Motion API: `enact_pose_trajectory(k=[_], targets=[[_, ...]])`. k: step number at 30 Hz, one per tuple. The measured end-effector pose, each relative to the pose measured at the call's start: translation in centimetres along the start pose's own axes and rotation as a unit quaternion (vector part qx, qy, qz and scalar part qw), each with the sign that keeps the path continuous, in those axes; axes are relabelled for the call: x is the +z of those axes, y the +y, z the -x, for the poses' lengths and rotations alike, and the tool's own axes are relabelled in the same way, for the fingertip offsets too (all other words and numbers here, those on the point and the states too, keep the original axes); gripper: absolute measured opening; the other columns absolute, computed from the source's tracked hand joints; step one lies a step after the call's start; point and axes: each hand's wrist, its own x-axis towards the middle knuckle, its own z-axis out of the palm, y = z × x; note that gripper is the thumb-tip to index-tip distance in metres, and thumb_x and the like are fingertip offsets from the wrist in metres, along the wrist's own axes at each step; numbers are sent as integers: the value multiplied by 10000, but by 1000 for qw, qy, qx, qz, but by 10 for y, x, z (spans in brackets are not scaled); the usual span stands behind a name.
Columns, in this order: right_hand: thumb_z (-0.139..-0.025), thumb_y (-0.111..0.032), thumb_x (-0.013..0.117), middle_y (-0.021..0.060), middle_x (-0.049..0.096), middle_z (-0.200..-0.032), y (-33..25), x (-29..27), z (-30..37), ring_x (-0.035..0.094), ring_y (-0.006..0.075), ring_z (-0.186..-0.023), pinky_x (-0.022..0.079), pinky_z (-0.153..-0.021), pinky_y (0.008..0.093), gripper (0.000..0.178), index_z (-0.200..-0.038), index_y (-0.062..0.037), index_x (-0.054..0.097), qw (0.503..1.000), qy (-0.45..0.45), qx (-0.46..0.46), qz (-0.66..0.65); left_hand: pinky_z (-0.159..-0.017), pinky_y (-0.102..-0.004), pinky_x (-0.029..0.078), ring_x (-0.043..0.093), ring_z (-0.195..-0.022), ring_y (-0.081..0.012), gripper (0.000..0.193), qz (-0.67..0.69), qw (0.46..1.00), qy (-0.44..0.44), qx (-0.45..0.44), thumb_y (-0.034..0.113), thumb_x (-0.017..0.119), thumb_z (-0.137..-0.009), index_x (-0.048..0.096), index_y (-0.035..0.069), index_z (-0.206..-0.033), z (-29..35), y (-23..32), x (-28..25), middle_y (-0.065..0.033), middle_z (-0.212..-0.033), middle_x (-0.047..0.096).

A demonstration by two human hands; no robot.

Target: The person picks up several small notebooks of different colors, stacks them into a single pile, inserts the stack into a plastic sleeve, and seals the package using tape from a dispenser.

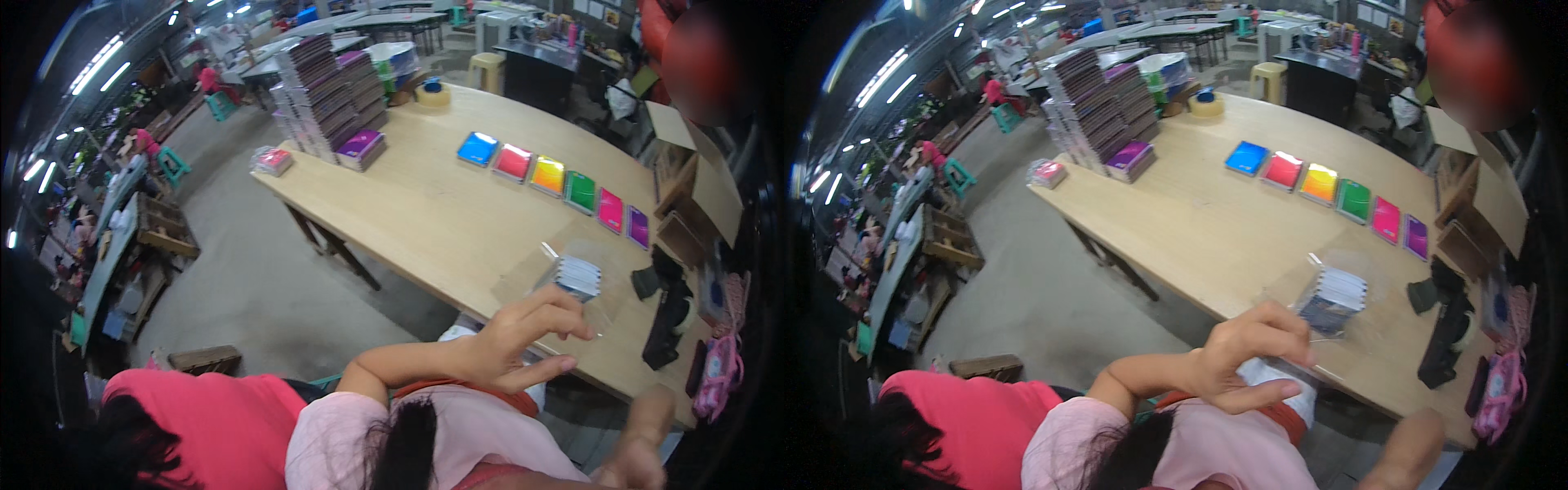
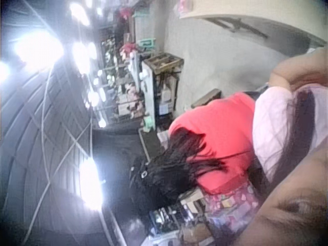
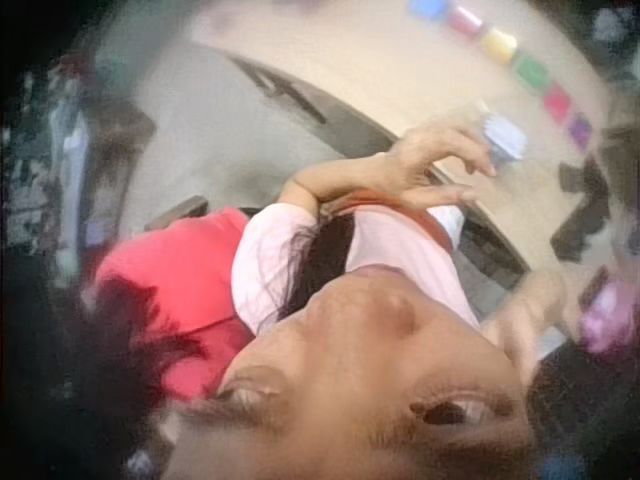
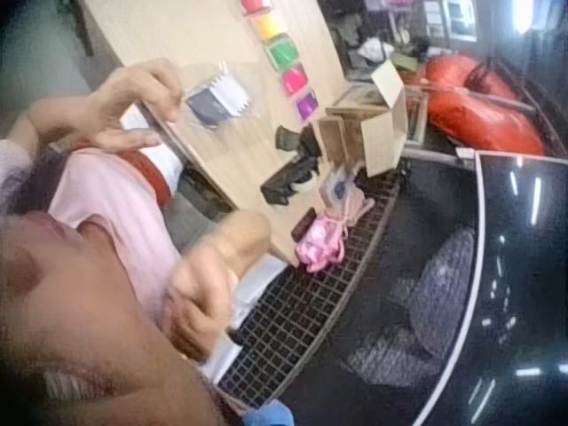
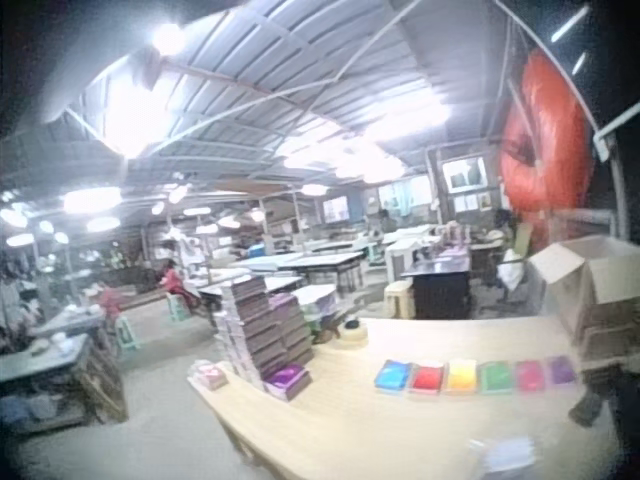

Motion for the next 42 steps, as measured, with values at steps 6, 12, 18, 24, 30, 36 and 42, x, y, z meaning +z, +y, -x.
enact_pose_trajectory(k=[6, 12, 18, 24, 30, 36, 42], targets=[[-835, -186, 666, 38, 528, -773, -6, 20, 124, 541, 160, -675, 440, -600, 369, 160, -969, -105, 632, 952, -148, 262, -50, -752, -344, 500, 626, -860, -302, 239, 517, 854, -11, -64, 215, 532, -961, 601, 4, -1048, -14, 44, 37, -175, -938, 614], [-738, -192, 743, 13, 569, -702, -1, -9, 136, 557, 165, -591, 442, -536, 335, 238, -964, -120, 726, 729, -440, 512, -112, -779, -318, 444, 554, -965, -179, 524, 614, 753, -185, -148, 439, 410, -1027, 489, -56, -1176, 16, 41, 36, -88, -1015, 568], [-765, -189, 767, 31, 585, -654, 18, -34, 100, 558, 195, -556, 411, -514, 318, 180, -912, -87, 744, 786, -238, 564, 85, -600, -378, 452, 587, -665, -337, 348, 412, 875, -255, -6, 316, 474, -991, 503, -26, -932, 15, 30, 32, -150, -758, 548], [-948, -324, 646, 122, 659, -881, 60, -44, 55, 659, 257, -727, 513, -638, 288, 231, -1054, -140, 738, 800, -51, 357, -480, -544, -456, 454, 574, -610, -415, 244, 288, 883, -371, 10, 223, 552, -913, 516, -17, -887, 39, 26, 33, -165, -641, 549], [-951, -376, 619, 158, 535, -1348, 52, -17, -5, 496, 338, -1234, 467, -991, 453, 421, -1269, -112, 537, 599, -271, 284, -698, -621, -520, 487, 649, -736, -417, 193, -174, 793, -535, -232, 211, 530, -925, 510, 23, -959, 46, -63, 44, -221, -778, 642], [-960, -310, 611, 200, 590, -1210, -6, -82, -42, 571, 334, -1070, 495, -884, 420, 346, -1252, -124, 592, 717, -295, 304, -553, -719, -456, 510, 654, -804, -382, 212, -51, 875, -426, -226, 217, 609, -931, 574, 64, -1073, 45, -82, 33, -187, -867, 661], [-969, -243, 602, 241, 646, -1072, -67, -160, -78, 647, 330, -905, 524, -776, 386, 290, -1235, -136, 647, 746, -325, 347, -466, -718, -292, 493, 579, -781, -147, 286, -55, 944, -188, -264, 68, 668, -880, 572, 50, -1149, 44, -117, 21, -65, -856, 566]])
